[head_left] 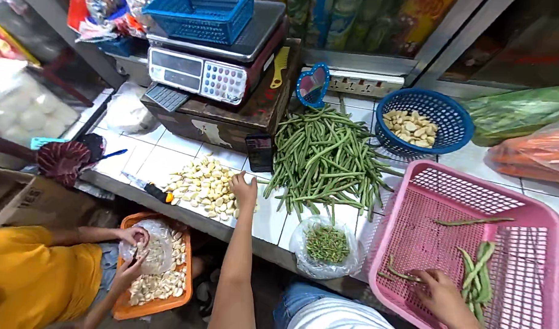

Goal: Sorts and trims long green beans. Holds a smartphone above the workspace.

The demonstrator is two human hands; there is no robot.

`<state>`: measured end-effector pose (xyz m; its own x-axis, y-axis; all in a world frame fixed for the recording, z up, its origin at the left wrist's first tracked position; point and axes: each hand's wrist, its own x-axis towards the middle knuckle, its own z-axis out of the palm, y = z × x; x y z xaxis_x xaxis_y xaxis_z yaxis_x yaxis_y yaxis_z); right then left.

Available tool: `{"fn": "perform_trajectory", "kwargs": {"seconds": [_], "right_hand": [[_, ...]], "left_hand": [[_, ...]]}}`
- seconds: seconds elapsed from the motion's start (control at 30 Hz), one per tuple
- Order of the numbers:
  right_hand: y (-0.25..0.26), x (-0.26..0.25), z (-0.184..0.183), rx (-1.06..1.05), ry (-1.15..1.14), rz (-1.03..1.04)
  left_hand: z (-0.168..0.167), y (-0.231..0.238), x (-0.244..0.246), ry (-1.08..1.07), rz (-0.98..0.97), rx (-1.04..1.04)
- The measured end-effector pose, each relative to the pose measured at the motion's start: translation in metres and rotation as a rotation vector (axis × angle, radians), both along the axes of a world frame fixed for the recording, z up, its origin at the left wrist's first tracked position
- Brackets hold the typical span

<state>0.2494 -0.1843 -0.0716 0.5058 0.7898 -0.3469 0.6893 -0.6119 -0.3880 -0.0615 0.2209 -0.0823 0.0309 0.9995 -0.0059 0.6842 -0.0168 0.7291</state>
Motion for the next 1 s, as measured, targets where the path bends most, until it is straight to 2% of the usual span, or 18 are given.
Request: {"fn": "perform_trajectory", "kwargs": {"seconds": [0.17, 0.33, 0.47, 0.53, 0.6, 0.67, 0.73, 0.77, 0.83, 0.9, 0.97, 1.0], "right_hand": [[-0.001, 0.002, 0.002, 0.002, -0.032, 0.129], [0.008, -0.002, 0.008, -0.049, -0.020, 0.164], [0.030, -0.022, 0.042, -0.053, 0.060, 0.006], [0.043, -0.034, 0.065, 0.012, 0.104, -0.075], [0.053, -0.048, 0.084, 0.101, 0.095, -0.026], [0.065, -0.062, 0.097, 0.115, 0.046, 0.133], [0.073, -0.076, 0.097, 0.120, -0.034, 0.244], [0.076, -0.082, 0.098, 0.136, -0.056, 0.265], [0.079, -0.089, 0.107, 0.127, -0.032, 0.252], [0.077, -0.089, 0.114, 0.145, 0.014, 0.228], [0.075, -0.086, 0.115, 0.185, 0.051, 0.236], [0.074, -0.085, 0.115, 0.206, 0.061, 0.247]], "left_hand": [[0.015, 0.042, -0.003, 0.080, -0.200, -0.045], [0.016, 0.051, 0.004, 0.073, -0.183, -0.057], [0.017, 0.016, 0.004, -0.146, -0.088, -0.029], [0.028, -0.023, 0.016, -0.248, -0.151, -0.098], [0.046, -0.080, 0.032, -0.324, -0.416, -0.143], [0.063, -0.141, 0.044, -0.366, -0.808, -0.099], [0.065, -0.179, 0.055, -0.338, -1.122, 0.078], [0.062, -0.186, 0.059, -0.313, -1.181, 0.162], [0.058, -0.176, 0.057, -0.219, -1.056, 0.124], [0.052, -0.137, 0.047, -0.184, -0.724, -0.099], [0.035, -0.086, 0.034, -0.212, -0.360, -0.173], [0.029, -0.061, 0.025, -0.215, -0.244, -0.161]]}}
